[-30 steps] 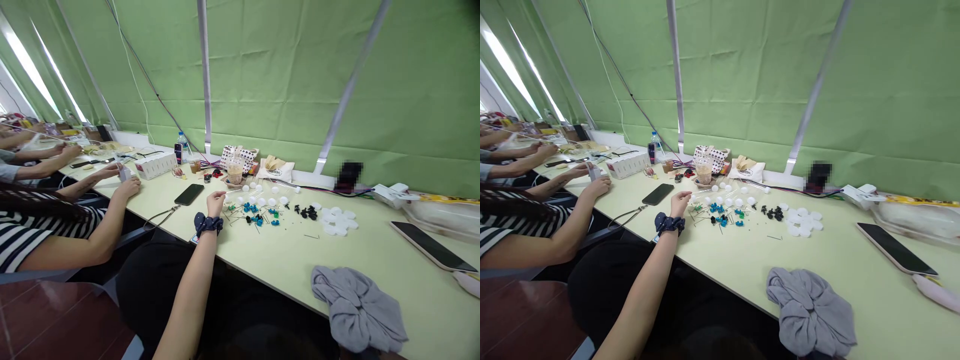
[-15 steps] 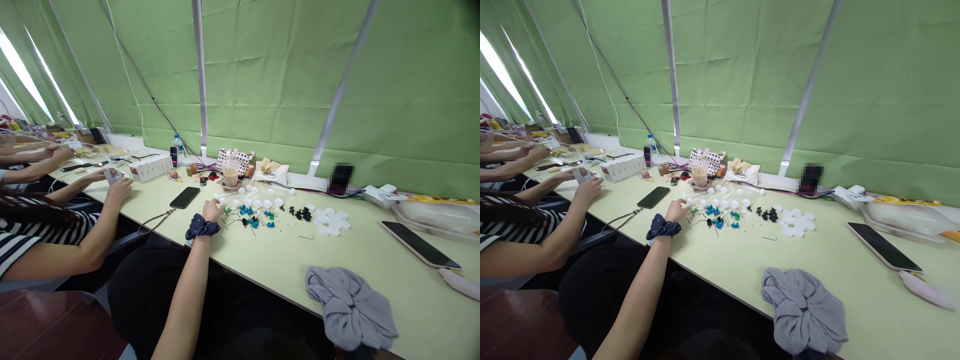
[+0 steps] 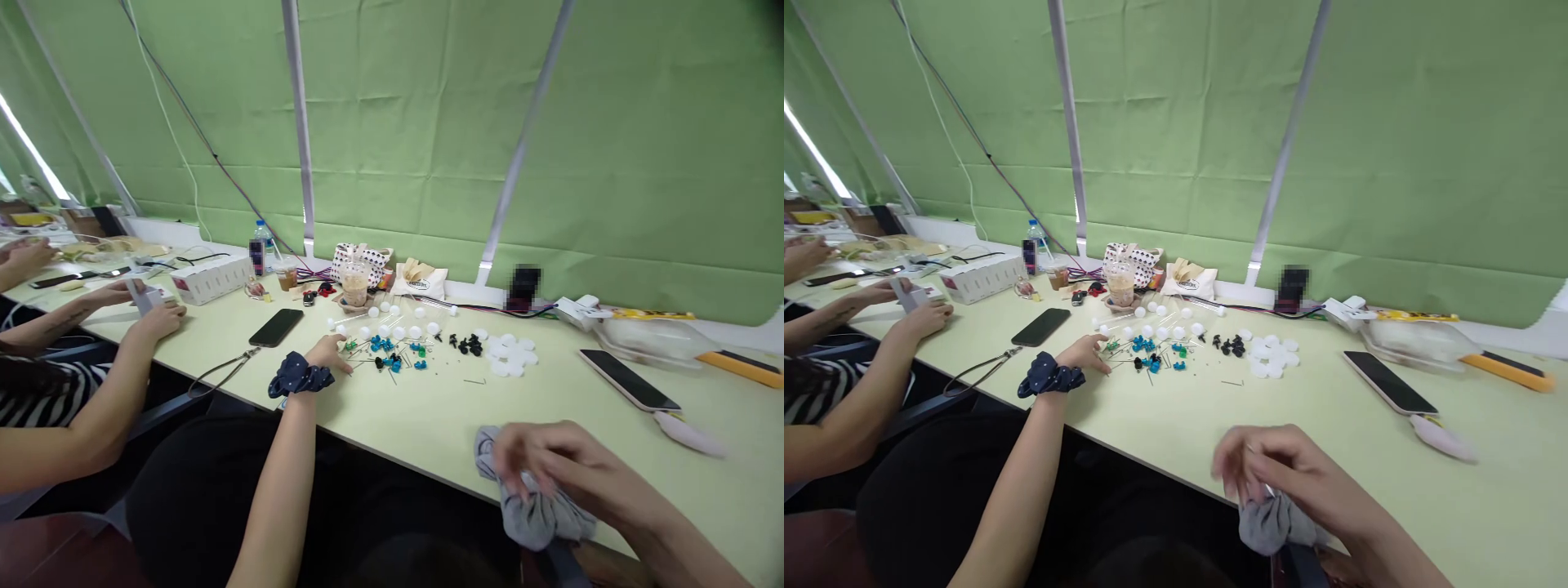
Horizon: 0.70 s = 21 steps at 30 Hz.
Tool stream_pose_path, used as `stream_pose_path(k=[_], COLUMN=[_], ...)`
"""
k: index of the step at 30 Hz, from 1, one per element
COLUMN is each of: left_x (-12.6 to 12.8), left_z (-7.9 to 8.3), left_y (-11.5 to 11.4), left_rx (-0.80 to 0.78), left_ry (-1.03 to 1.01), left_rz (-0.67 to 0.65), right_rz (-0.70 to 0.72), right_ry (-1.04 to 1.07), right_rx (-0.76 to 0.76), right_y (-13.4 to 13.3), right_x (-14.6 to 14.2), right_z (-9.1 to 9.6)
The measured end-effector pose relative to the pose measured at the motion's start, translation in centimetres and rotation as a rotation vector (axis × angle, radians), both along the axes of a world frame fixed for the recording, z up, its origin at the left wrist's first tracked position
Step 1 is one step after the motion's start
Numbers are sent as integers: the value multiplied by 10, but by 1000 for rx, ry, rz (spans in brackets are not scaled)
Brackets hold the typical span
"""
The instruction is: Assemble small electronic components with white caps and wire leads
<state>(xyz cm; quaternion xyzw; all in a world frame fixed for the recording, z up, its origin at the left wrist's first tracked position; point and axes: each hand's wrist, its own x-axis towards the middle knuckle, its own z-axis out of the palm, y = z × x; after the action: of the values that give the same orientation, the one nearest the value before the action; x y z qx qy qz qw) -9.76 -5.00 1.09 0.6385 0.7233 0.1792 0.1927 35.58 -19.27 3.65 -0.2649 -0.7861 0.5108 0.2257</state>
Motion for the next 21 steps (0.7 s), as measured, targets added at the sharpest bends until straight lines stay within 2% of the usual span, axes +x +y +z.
stream_pose_path(k=[1,3,6,9,13,16,18,21], left_x=[1,2,5,9,14,18,20,23], left_z=[0,0,0,-2,-6,-9,-11,-15], left_y=[1,2,4,6,11,14,15,18], left_rx=[-8,-12,19,61,128,164,190,231], left_ry=[-14,-28,-13,19,36,12,-5,-14], left_rz=[-18,-39,-42,-43,-61,-48,-49,-72], right_rz=[-48,-99,-125,-122,-142,-179,-267,-390], right_ry=[-84,-222,-329,-370,-418,-411,-387,-396], right_rx=[1,50,137,177,41,-44,10,215], right_y=[14,33,40,39,47,65,86,130], right_x=[-10,-22,-20,-5,18,27,24,6], right_z=[9,16,6,-3,0,10,14,15])
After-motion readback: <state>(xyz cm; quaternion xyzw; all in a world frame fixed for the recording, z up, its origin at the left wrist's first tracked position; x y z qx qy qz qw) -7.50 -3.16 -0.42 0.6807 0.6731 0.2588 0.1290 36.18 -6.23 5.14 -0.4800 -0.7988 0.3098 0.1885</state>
